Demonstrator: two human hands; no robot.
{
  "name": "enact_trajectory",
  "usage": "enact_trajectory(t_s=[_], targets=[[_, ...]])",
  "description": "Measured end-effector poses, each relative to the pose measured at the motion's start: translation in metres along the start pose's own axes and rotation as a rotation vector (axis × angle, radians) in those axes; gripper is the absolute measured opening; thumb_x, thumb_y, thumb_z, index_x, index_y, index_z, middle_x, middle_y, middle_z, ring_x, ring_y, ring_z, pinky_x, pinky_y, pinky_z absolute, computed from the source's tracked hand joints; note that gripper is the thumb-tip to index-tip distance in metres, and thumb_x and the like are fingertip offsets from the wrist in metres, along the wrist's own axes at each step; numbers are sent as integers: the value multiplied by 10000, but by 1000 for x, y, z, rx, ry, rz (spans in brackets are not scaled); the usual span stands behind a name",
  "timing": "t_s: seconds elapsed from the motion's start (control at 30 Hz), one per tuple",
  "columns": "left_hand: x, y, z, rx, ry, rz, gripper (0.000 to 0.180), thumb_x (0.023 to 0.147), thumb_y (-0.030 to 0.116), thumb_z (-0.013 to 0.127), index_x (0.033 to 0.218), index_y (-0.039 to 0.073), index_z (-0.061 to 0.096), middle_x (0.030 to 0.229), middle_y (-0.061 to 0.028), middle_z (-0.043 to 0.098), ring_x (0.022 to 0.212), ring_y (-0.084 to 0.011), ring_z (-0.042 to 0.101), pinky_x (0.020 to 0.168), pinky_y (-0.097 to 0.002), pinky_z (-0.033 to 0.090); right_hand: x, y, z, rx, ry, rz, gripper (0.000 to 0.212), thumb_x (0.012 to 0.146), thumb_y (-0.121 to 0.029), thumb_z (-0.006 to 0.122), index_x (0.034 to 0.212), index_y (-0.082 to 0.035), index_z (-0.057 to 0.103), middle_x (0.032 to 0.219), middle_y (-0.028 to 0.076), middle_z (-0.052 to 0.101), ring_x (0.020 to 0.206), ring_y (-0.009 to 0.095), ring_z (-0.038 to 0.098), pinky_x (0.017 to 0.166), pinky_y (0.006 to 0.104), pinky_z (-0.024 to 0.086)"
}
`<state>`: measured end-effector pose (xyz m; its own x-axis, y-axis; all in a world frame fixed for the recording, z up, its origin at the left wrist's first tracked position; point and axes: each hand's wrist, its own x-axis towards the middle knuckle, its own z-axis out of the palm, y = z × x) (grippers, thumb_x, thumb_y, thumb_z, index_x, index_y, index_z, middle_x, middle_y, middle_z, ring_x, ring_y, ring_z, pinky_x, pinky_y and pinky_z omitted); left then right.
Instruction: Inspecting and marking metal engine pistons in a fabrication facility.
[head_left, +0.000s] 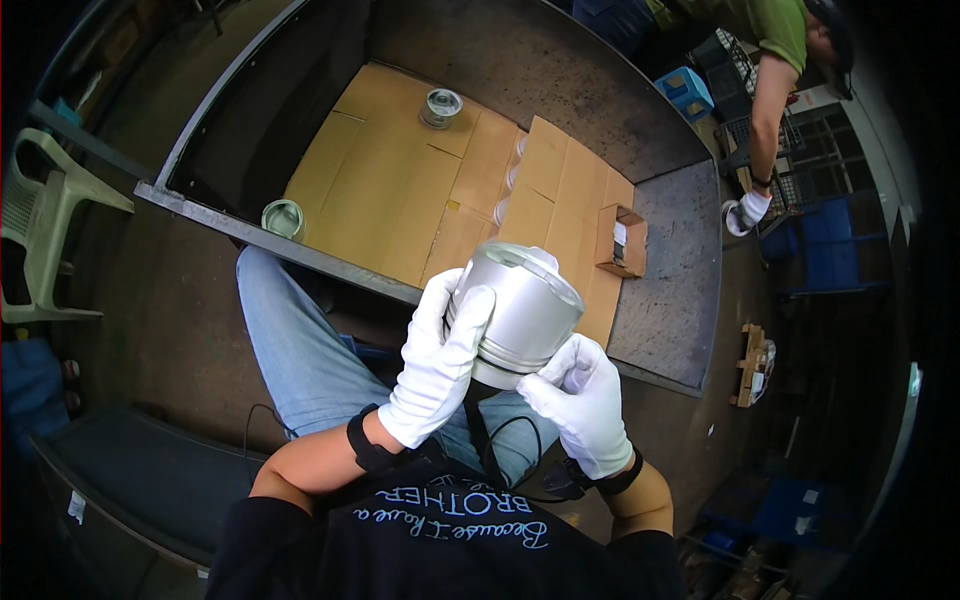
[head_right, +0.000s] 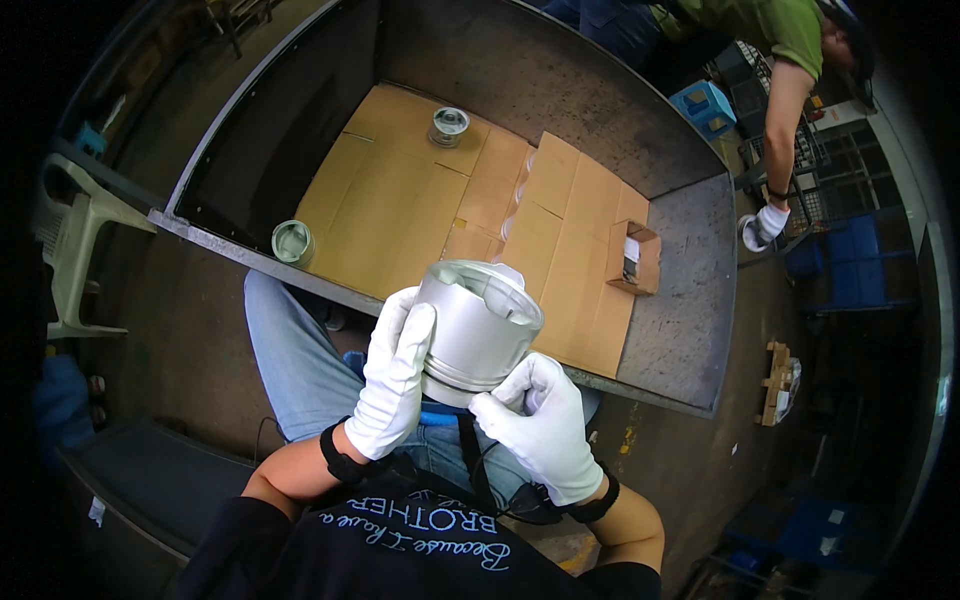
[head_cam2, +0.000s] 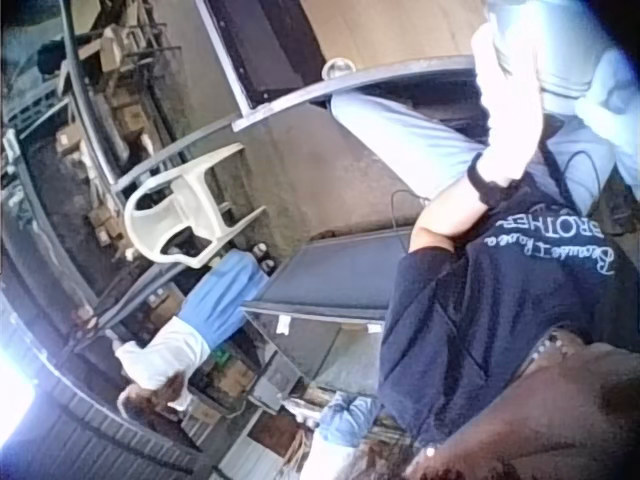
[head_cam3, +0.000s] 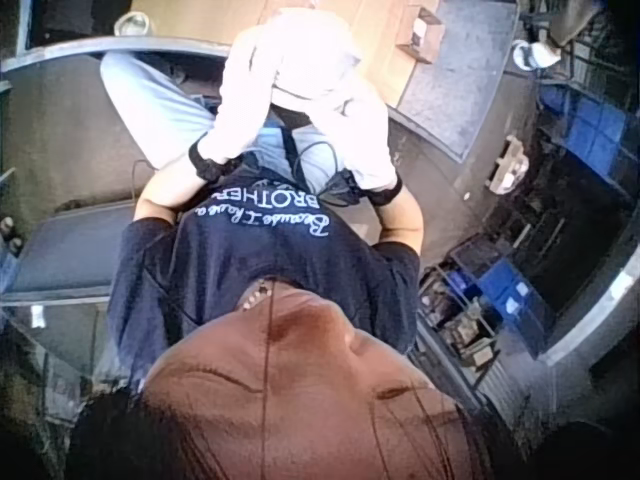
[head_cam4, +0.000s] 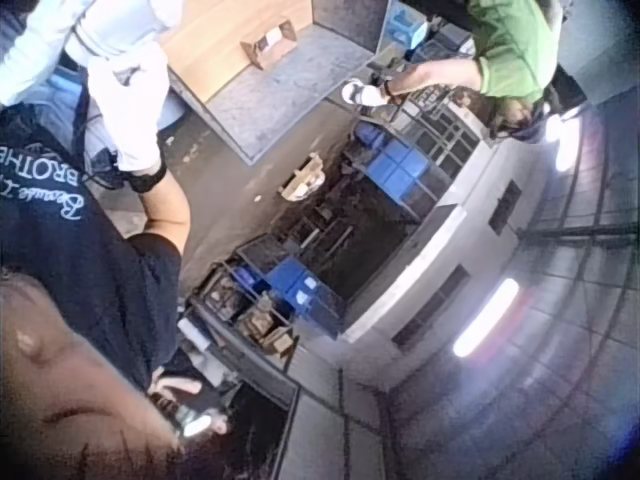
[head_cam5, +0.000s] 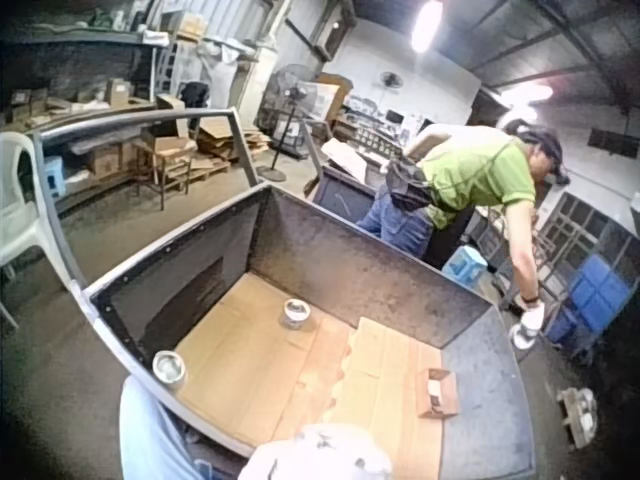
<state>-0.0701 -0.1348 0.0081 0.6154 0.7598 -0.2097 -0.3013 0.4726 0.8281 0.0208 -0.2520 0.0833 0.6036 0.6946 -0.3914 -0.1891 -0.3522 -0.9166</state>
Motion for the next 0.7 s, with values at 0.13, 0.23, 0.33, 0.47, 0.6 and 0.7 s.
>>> enact_trajectory(t_s=[0.13,0.23,0.33,0.47,0.6,0.7], targets=[[0,-1,-2,-95,28,-64,357,1002,309,593,1210,20,566,1059,-50,618,977,-106,548,882,-270,460,1,-1,3,-24,10,-32,287,803,87,725,802,-68,483,754,12,614,667,64,616,609,197,480],[0,-3,-5,-75,20,-35,364,1005,314,587,1209,14,564,1063,-46,608,979,-107,537,887,-267,453,2,-1,5,-52,18,13,284,807,93,712,802,-68,478,743,-1,595,653,55,592,609,194,470],[4,-6,-6,-133,6,-54,347,1008,311,585,1212,30,574,1069,-38,611,986,-102,545,893,-269,456,4,-5,3,-44,2,-29,279,810,87,713,804,-68,481,748,-1,591,657,54,585,611,198,470],[12,-8,-6,-400,53,-219,350,1010,312,579,1245,53,585,1132,-36,628,1041,-111,583,921,-282,474,6,-23,-9,-20,-71,20,219,801,93,722,883,-21,554,820,41,634,729,87,622,640,204,491],[13,-3,-9,-558,-118,-467,588,989,510,528,1370,63,516,1380,-95,569,1209,-213,590,1038,-408,468,15,-45,-19,-183,41,-194,162,853,56,705,925,-5,573,873,47,645,757,73,612,663,194,497],[16,0,-10,-604,-212,-549,618,995,517,506,1408,59,468,1363,-120,573,1224,-237,582,1049,-431,467,31,-59,-24,-432,92,-270,257,828,-9,743,1043,24,605,942,79,663,872,125,630,754,268,514]])
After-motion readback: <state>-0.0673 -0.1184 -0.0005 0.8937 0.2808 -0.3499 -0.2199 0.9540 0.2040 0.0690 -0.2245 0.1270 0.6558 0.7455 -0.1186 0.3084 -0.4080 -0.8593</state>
